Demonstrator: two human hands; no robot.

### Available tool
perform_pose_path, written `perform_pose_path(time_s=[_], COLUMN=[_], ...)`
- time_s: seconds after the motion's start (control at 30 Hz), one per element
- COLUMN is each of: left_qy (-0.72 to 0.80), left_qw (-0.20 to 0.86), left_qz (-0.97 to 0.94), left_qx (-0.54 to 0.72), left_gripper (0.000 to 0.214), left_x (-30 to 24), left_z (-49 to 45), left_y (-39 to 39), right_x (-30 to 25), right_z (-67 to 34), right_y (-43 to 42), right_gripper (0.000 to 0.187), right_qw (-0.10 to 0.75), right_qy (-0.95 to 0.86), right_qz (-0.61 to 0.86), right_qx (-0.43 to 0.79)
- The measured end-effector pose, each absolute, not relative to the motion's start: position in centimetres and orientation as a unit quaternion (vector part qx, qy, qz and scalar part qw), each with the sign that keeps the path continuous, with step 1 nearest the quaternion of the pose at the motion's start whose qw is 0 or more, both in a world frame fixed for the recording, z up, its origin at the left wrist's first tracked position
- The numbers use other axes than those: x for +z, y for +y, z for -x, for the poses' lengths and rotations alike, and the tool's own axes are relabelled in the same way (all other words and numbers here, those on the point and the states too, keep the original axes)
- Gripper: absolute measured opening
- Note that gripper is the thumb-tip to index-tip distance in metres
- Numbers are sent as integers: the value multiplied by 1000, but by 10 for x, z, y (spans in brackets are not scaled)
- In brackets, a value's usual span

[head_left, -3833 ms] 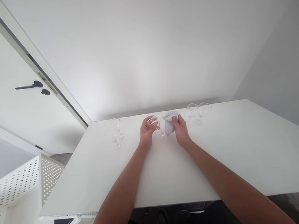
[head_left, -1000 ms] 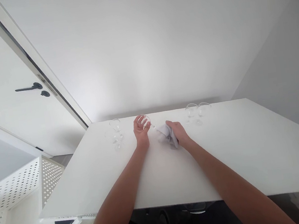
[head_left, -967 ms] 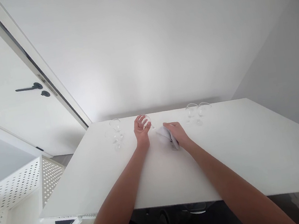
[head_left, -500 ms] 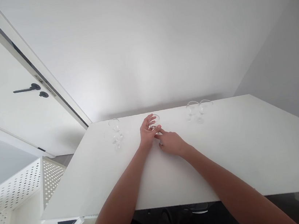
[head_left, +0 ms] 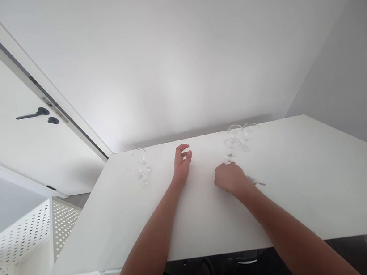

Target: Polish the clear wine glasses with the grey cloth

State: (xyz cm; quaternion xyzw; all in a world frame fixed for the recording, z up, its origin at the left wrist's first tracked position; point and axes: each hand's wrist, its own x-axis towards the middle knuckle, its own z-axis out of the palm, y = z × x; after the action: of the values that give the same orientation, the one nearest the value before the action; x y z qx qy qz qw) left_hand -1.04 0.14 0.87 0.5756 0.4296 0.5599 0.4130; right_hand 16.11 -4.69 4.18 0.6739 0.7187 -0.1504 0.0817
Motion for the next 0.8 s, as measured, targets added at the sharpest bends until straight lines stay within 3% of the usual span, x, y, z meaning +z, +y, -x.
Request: perform_pose_path(time_s=[0.2,0.37,0.6,0.8], left_qy=[446,447,433,437], left_qw=[418,436,507,495], left_qz=[-570,-574,-572,-607], left_qx=[549,530,479,442], left_gripper=[26,30,46,53], left_x=[12,11,6,5], left_z=[11,11,10,10], left_y=[0,0,3,3], right_x=[58,67,74,80], right_z=[-199,-215,-224,-229], right_y=[-40,-32,-29,-31], right_gripper=[14,7,7,12], right_qw=[89,84,75,78], right_qy=[638,610,567,560], right_qz=[-738,-755,-780,-779], right_qx=[-201,-228,-253,-272])
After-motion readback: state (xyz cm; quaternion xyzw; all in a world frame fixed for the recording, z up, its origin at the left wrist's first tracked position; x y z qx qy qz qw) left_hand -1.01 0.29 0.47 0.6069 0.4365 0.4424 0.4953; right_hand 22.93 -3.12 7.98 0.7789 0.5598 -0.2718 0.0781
